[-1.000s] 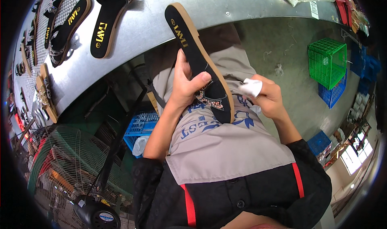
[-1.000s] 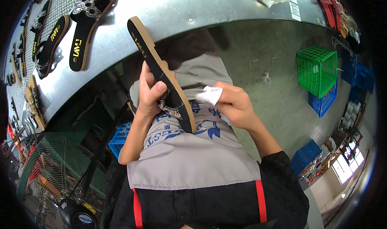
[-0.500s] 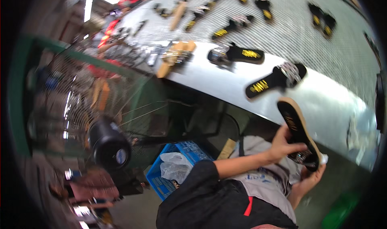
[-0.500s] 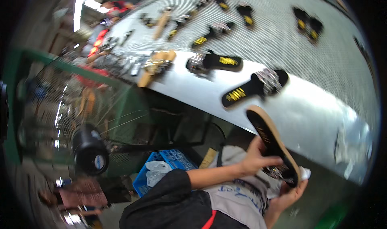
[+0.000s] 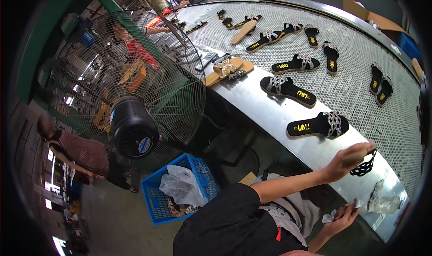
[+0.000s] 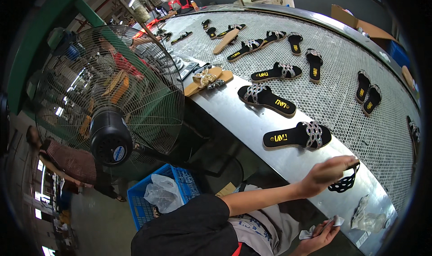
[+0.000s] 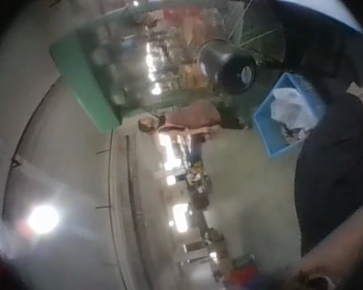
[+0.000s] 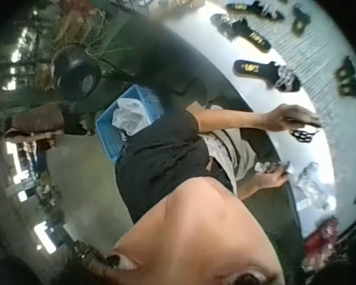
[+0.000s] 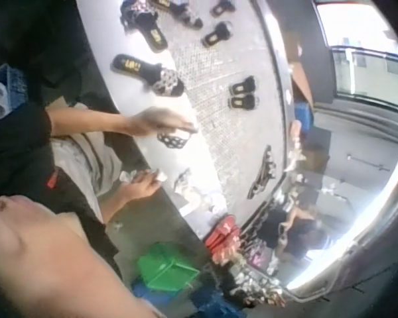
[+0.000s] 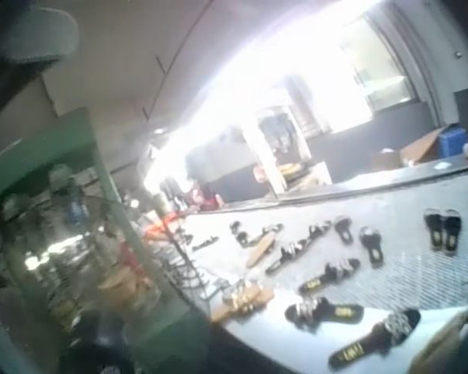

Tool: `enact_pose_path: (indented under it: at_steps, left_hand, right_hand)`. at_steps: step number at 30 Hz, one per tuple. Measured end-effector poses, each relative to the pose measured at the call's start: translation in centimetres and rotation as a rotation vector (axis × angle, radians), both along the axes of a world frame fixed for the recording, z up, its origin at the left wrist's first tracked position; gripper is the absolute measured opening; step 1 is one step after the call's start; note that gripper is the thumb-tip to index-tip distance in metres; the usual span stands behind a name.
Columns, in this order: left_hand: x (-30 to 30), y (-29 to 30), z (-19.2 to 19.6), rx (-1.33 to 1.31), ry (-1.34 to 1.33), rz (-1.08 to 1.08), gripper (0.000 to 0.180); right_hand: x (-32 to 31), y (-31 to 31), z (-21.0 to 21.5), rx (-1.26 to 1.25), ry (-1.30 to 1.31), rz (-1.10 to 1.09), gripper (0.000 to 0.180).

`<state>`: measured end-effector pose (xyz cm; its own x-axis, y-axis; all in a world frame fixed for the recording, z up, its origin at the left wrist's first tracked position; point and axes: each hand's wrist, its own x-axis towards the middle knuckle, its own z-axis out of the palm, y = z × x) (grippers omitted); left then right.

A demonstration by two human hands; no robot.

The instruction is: Cleaning and inspecting manufactured sandals at an assembly line using a cleaning fluid and cloth.

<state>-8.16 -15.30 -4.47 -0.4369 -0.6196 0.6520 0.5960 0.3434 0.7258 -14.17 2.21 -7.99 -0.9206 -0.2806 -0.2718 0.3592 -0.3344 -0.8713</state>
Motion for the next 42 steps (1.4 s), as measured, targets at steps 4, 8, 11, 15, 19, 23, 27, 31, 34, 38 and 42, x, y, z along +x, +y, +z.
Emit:
enact_pose_path:
  at_steps: [4,8,11,15,19,23,27,31,34,38,42]
  left_hand:
    - [0.6,-1.6,1.0,-0.567,-0.136,0.077,0.047]
    - [-0.3,-3.5,-1.6,-1.040,-0.497,0.101,0.038]
    - [-0.4,-5.2,-3.7,-1.018,-0.659,-0.064,0.043]
    - [0.4,-7.3,-3.8,-1.090,-0.861,-0.196,0.057]
    - [0.8,-7.3,-3.8,-0.978,-0.765,-0.223,0.053]
    - [3.5,-3.9,0.4,-0.943,-0.559,-0.060,0.045]
    - [6.2,1.5,2.8,-0.162,-0.431,-0.482,0.029]
    - [8.9,2.3,4.3,-0.080,-0.402,-0.545,0.024]
    - [10.4,2.4,4.3,0.057,-0.376,-0.577,0.022]
    - [12.4,2.5,5.0,0.280,-0.492,-0.581,0.022]
    - [14.4,3.1,5.4,0.294,-0.627,-0.459,0.018]
  right_hand:
    - [-1.7,1.7,-5.0,-0.011,0.214,0.232,0.021]
    - [-2.5,2.0,-6.1,-0.105,0.277,0.301,0.021]
    - [-2.0,1.8,-4.7,-0.053,0.222,0.315,0.023]
    - [-0.5,1.8,-3.7,0.004,0.156,0.216,0.027]
    - [0.0,2.3,-4.3,-0.043,0.272,0.384,0.029]
    - [0.9,1.9,-3.5,-0.160,0.245,0.489,0.029]
    - [3.3,1.3,0.1,-0.096,0.048,0.440,0.029]
    - [4.1,1.1,2.2,-0.127,-0.004,0.551,0.028]
    - [4.0,1.7,2.1,-0.160,-0.025,0.679,0.026]
    - [4.4,1.3,1.5,-0.295,-0.045,0.824,0.022]
    - [5.0,0.9,2.3,-0.258,-0.027,0.905,0.020]
